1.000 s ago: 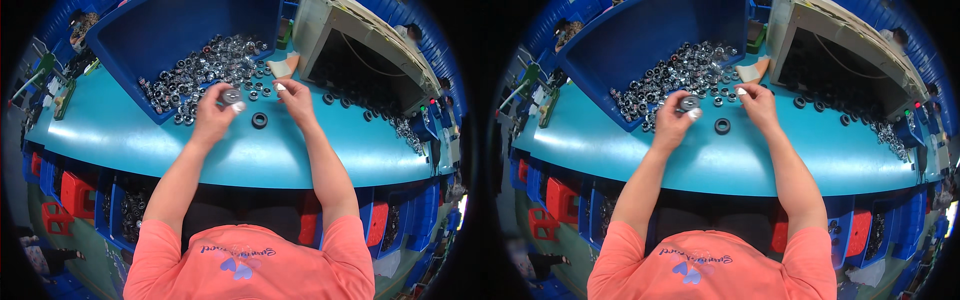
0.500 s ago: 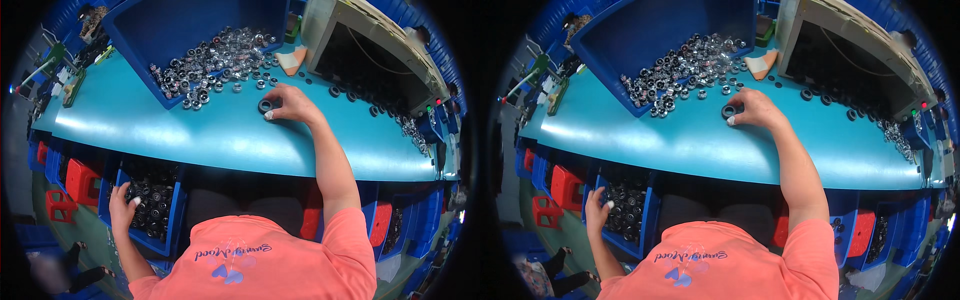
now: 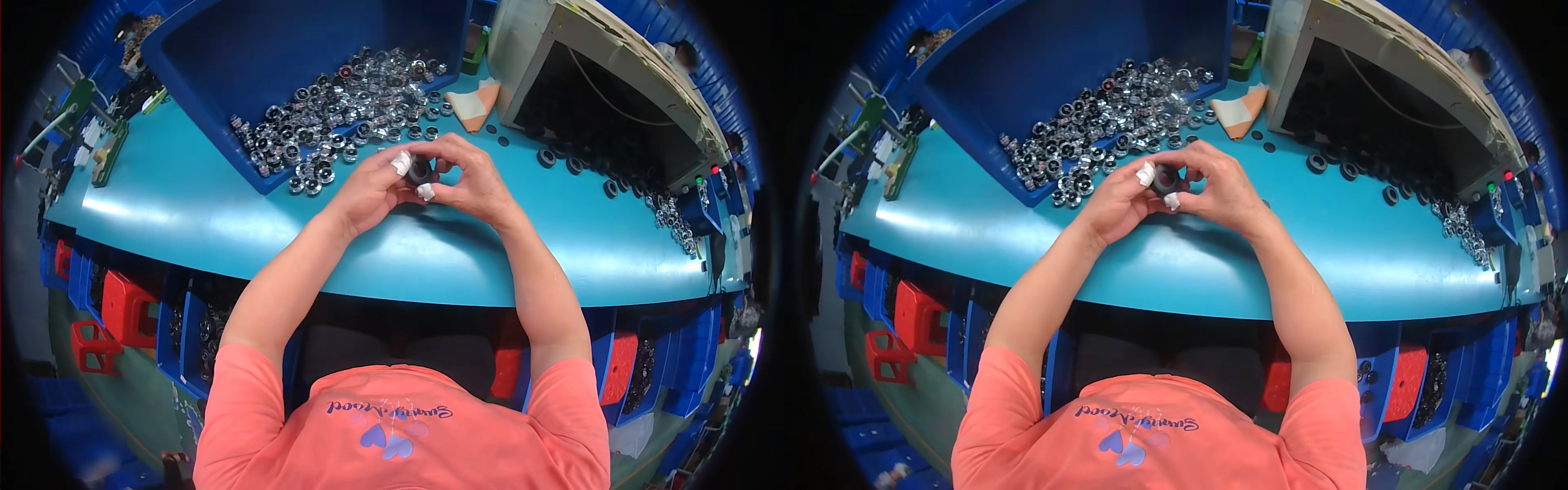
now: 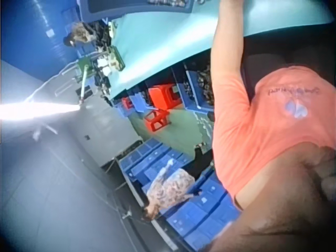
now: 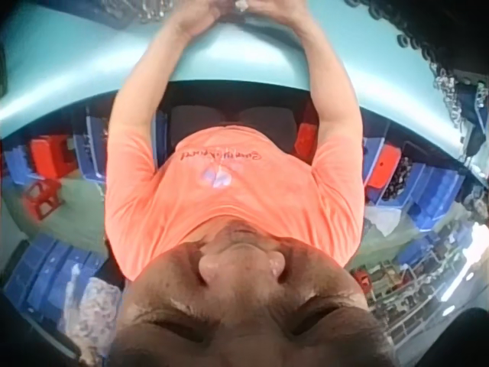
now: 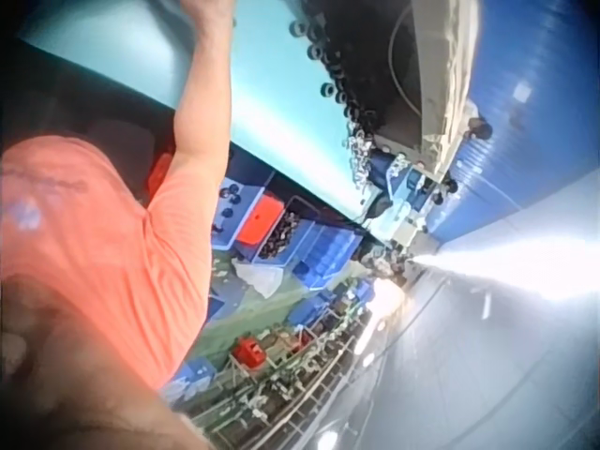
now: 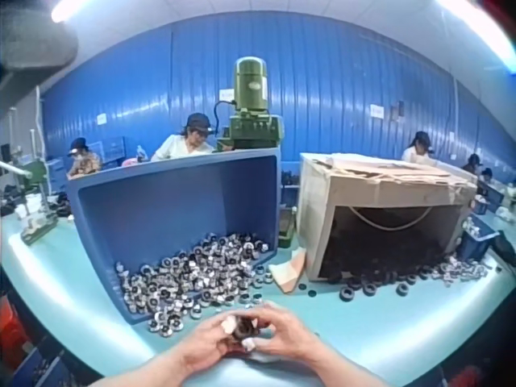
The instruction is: Assembling small mechanical components at a factory assembly workbench.
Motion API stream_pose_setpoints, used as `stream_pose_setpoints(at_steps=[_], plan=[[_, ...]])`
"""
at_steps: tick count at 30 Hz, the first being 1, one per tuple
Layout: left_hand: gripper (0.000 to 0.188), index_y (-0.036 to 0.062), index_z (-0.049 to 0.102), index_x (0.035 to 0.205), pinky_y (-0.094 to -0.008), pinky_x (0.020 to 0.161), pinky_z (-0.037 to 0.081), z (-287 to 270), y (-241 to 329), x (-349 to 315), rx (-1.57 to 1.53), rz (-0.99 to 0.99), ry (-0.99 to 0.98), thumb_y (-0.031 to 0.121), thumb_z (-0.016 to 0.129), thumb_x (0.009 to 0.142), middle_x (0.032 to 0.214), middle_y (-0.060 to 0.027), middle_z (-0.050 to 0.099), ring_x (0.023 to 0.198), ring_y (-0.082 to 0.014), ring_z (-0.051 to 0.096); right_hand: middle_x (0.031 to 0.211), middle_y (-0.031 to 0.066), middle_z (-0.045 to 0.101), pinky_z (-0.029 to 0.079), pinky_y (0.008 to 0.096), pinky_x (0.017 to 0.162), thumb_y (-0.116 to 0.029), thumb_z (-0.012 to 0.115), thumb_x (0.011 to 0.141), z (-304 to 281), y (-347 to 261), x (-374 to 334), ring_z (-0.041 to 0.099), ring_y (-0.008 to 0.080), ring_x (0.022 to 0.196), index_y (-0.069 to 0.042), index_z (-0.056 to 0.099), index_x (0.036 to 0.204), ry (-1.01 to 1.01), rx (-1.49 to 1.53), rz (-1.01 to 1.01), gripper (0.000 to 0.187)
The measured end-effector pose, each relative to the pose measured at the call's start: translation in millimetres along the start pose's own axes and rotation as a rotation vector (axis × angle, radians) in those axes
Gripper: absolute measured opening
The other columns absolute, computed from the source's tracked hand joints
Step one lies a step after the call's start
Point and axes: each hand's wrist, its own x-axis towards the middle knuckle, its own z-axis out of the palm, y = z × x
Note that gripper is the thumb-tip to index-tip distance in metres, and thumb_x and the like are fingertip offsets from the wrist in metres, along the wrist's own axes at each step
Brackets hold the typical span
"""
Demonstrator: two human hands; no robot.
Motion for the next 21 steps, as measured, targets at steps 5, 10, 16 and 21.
stream_pose_setpoints(at_steps=[5, 10, 16, 21], plan=[[0.049, -0.0015, 0.043, 0.148, -0.0377, 0.094, 0.057, -22, -9, 15, -0.152, 0.029, -0.104, 0.023, 0.050, 0.106, 0.131, -0.0236, 0.061, 0.112, -0.0268, 0.066, 0.114, 0.0041, 0.067, 0.051, 0.0319, 0.084, -0.019, 0.078, 0.082, -17, 53, 8, 0.061, 0.0166, 0.092, -0.013, 0.069, 0.128, 0.223, -0.045, 0.182, 0.047], [0.050, -0.0013, 0.041, 0.149, -0.0379, 0.093, 0.057, -24, -5, 14, -0.181, 0.053, -0.084, 0.021, 0.051, 0.105, 0.134, -0.0263, 0.059, 0.111, -0.0279, 0.067, 0.120, 0.0108, 0.064, 0.047, 0.0423, 0.101, -0.015, 0.075, 0.083, -6, 70, 4, 0.054, 0.0321, 0.114, -0.014, 0.069, 0.127, 0.132, -0.553, 0.112, 0.044], [0.050, 0.0003, 0.042, 0.148, -0.0372, 0.089, 0.058, -25, -2, 10, -0.149, 0.072, -0.116, 0.020, 0.052, 0.104, 0.135, -0.0256, 0.059, 0.107, -0.0258, 0.067, 0.107, 0.0103, 0.065, 0.049, 0.0412, 0.094, -0.011, 0.075, 0.082, -5, 61, 10, 0.058, 0.0299, 0.108, -0.012, 0.071, 0.121, 0.069, -0.470, 0.280, 0.040], [0.055, 0.0018, 0.048, 0.145, -0.0336, 0.086, 0.058, -23, -3, 11, -0.013, 0.110, -0.023, 0.014, 0.068, 0.095, 0.129, -0.0199, 0.063, 0.104, -0.0211, 0.067, 0.098, 0.0099, 0.065, 0.051, 0.0412, 0.087, -0.011, 0.075, 0.080, -4, 64, 9, 0.062, 0.0288, 0.098, -0.010, 0.072, 0.115, 0.110, -0.428, 0.276, 0.034]])
